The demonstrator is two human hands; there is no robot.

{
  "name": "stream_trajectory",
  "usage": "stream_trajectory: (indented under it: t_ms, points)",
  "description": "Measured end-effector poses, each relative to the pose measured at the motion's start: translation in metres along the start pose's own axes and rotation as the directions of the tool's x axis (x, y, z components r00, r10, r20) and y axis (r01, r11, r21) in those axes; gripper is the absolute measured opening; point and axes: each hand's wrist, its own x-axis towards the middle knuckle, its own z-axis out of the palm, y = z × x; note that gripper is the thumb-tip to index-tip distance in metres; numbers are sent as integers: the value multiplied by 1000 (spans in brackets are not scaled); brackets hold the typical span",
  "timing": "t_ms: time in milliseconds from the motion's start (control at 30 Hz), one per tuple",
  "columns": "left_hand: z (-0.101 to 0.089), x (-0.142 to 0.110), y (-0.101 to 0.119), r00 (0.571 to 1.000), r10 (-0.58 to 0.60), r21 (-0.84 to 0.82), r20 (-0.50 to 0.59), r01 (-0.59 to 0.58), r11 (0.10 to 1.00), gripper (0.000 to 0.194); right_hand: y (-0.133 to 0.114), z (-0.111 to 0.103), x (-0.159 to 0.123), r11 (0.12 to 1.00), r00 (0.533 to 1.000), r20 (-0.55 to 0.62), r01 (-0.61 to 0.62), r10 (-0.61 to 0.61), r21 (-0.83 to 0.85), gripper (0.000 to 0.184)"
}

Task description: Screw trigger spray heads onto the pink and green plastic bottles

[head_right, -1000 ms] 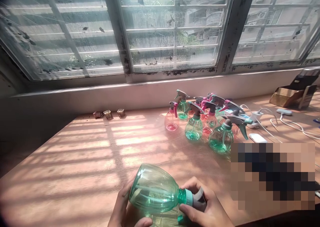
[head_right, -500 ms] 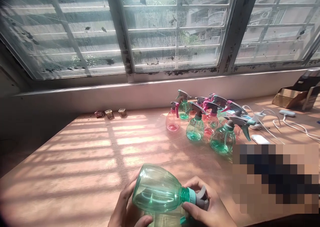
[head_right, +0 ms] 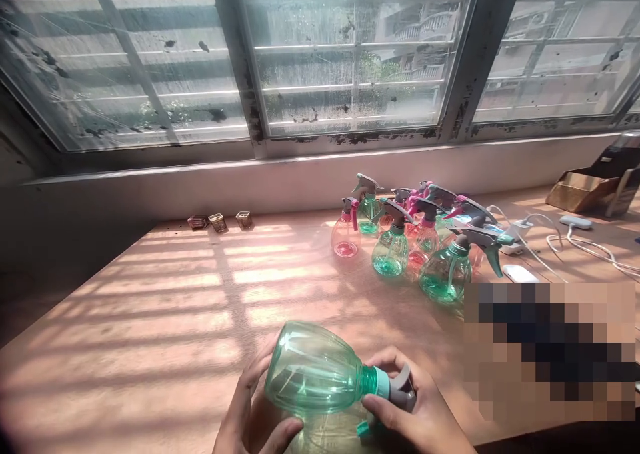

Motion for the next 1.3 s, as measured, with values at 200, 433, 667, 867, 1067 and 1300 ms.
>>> stream_trajectory:
  t_ms: [200,433,667,867,1067,1300]
  points:
    - [-3,2,3,998,-45,31,32,44,999,50,1,0,-1,999,1000,8,-24,24,26,49]
    - [-3,1,-4,999,-33,14,40,33,999,59,-2,2,-1,1000,1000,1,4,-4,18,47]
    - [-6,1,0,990,-134,10,46,133,991,58,0,2,-1,1000,1000,4,2,-2,-14,48]
    - [-3,5,7,998,-41,10,47,40,999,54,-2,-1,0,996,999,38,14,-17,87,45]
    - [-9,2,4,983,-153,-87,107,162,983,64,-2,1,0,999,999,33,17,-18,36,47]
    - [-4,-2,0,984,-153,-37,86,157,987,54,-4,0,1,995,998,58,1,-6,99,46]
